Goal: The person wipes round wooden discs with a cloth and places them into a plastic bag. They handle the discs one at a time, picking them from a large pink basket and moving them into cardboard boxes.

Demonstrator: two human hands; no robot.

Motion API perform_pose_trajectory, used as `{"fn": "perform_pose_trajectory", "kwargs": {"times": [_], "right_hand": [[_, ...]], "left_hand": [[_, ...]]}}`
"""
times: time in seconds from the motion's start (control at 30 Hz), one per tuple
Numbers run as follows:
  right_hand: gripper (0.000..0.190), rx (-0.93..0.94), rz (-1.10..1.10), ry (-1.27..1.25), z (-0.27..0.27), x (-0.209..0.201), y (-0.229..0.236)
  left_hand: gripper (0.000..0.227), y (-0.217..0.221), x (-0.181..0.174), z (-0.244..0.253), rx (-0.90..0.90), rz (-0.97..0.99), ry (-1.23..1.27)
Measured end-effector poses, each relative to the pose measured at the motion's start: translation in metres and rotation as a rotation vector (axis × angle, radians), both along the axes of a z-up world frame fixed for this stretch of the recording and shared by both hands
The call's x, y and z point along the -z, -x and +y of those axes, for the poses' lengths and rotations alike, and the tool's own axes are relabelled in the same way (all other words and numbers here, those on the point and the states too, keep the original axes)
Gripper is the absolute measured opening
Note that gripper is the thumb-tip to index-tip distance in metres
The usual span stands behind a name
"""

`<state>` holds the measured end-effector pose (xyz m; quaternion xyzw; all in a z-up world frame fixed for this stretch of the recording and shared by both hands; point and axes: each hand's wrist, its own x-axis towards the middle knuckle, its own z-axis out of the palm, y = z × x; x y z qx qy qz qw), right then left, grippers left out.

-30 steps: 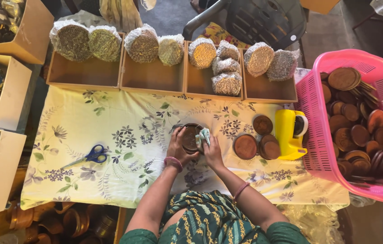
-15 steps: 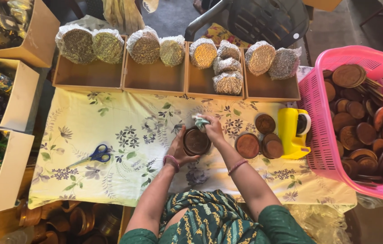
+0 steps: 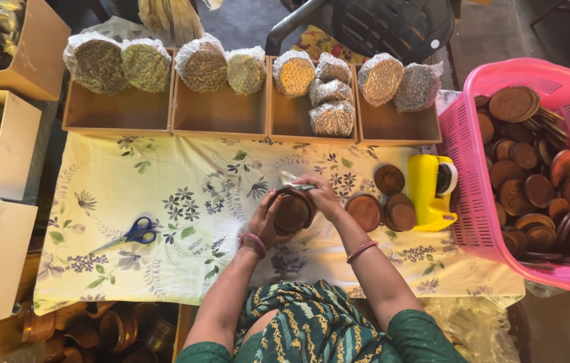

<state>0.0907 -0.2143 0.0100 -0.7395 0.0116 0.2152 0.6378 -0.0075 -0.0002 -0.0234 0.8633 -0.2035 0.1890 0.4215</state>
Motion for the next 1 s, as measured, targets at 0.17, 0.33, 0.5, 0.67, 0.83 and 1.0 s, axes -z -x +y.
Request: {"fn": "perform_pose_trajectory", "kwargs": {"times": [0.17,0.33,0.5,0.67,0.83,1.0], "right_hand": [[0.039,0.000,-0.260,-0.141,0.024,-0.017,0.018],[0.042,0.189,-0.398,-0.059,0.014,-0.013,0.062],[0.044,0.372,-0.304,-0.070,-0.001,0.002,0.103],[0.042,0.429,-0.054,-0.182,0.002,0.002,0.073],[0.049,0.189,-0.657,0.079,0.037,-0.045,0.033],[0.038,0.246,-0.285,-0.429,0.068,-0.039,0.026]], "left_hand": [[0.126,-0.002,0.002,0.000,0.002,0.113,0.006],[0.125,-0.003,0.002,0.001,0.013,0.091,0.007],[0.129,-0.005,0.004,0.000,0.018,0.116,0.014],[0.138,-0.007,0.005,0.000,0.021,0.118,0.033],[0.148,-0.009,-0.010,0.002,-0.044,0.479,0.046],[0.161,-0.008,0.003,0.004,-0.057,0.191,0.036]]}}
